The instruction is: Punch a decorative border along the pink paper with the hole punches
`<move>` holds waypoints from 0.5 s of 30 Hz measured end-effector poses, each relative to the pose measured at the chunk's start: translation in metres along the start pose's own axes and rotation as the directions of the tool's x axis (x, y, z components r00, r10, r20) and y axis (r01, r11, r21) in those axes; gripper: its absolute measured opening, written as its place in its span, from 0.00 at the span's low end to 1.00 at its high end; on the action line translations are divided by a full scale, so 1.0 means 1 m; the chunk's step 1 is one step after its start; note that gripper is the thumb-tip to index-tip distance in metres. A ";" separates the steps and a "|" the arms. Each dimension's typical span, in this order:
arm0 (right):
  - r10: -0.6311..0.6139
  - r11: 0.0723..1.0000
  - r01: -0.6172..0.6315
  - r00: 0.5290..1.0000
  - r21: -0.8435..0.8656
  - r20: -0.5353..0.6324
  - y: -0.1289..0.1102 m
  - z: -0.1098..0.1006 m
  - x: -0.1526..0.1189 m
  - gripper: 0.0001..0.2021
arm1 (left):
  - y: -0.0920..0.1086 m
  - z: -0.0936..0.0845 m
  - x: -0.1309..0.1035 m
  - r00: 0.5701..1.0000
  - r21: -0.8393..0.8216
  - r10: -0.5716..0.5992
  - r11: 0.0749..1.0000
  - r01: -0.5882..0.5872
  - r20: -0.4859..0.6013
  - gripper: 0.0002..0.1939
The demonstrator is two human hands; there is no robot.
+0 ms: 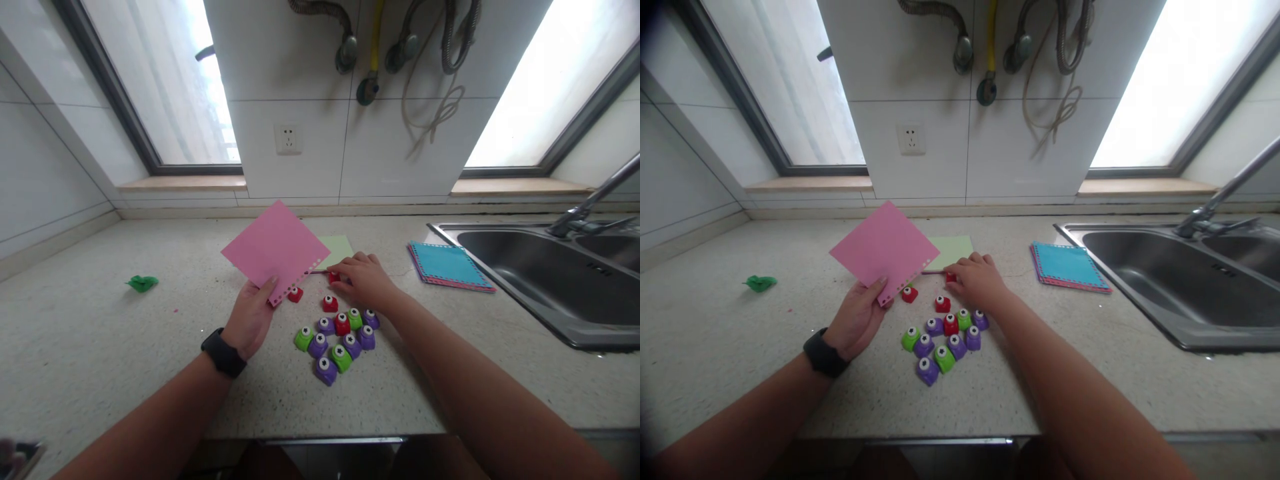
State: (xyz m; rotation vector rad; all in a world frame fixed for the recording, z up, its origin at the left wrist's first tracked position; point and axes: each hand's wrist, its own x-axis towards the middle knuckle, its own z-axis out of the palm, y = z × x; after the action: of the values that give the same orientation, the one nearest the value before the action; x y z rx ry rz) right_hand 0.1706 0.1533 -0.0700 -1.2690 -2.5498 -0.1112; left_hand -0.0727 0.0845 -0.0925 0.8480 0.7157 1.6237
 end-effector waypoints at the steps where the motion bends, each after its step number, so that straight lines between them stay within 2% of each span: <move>1: 0.007 1.000 -0.007 1.000 0.001 0.001 0.000 0.000 0.000 0.14 | 0.001 0.001 -0.001 1.000 -0.002 -0.010 1.000 0.010 0.004 0.15; 4: 0.040 0.998 -0.039 0.999 0.039 -0.011 0.002 0.000 0.000 0.10 | 0.003 0.003 -0.003 0.999 -0.004 -0.041 0.999 0.041 0.018 0.14; 6: 0.072 0.992 -0.066 0.996 0.105 -0.058 0.006 0.001 0.000 0.09 | 0.004 0.003 -0.004 0.998 0.002 -0.059 0.998 0.059 0.032 0.14; 9: 0.183 0.935 -0.115 0.966 0.336 -0.181 0.010 -0.002 -0.001 0.11 | 0.004 0.003 -0.004 0.996 0.019 -0.075 0.997 0.075 0.037 0.15; 10: 0.237 0.886 -0.122 0.948 0.447 -0.213 0.010 -0.004 -0.002 0.11 | 0.005 0.003 -0.005 0.996 0.022 -0.077 0.997 0.076 0.034 0.16; 12: 0.348 0.728 -0.113 0.910 0.676 -0.223 0.008 -0.009 -0.004 0.10 | 0.005 0.004 -0.005 0.997 0.026 -0.075 0.997 0.074 0.033 0.18; 15: 0.425 0.439 -0.072 0.895 0.895 -0.137 0.001 -0.018 -0.007 0.12 | 0.005 0.006 -0.005 0.997 0.029 -0.069 0.997 0.068 0.035 0.18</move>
State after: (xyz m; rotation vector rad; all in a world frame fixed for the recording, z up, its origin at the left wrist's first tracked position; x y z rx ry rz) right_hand 0.1794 0.1444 -0.0546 -1.0086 -1.6018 0.8755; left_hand -0.0702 0.0789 -0.0859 0.8614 0.7362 1.5372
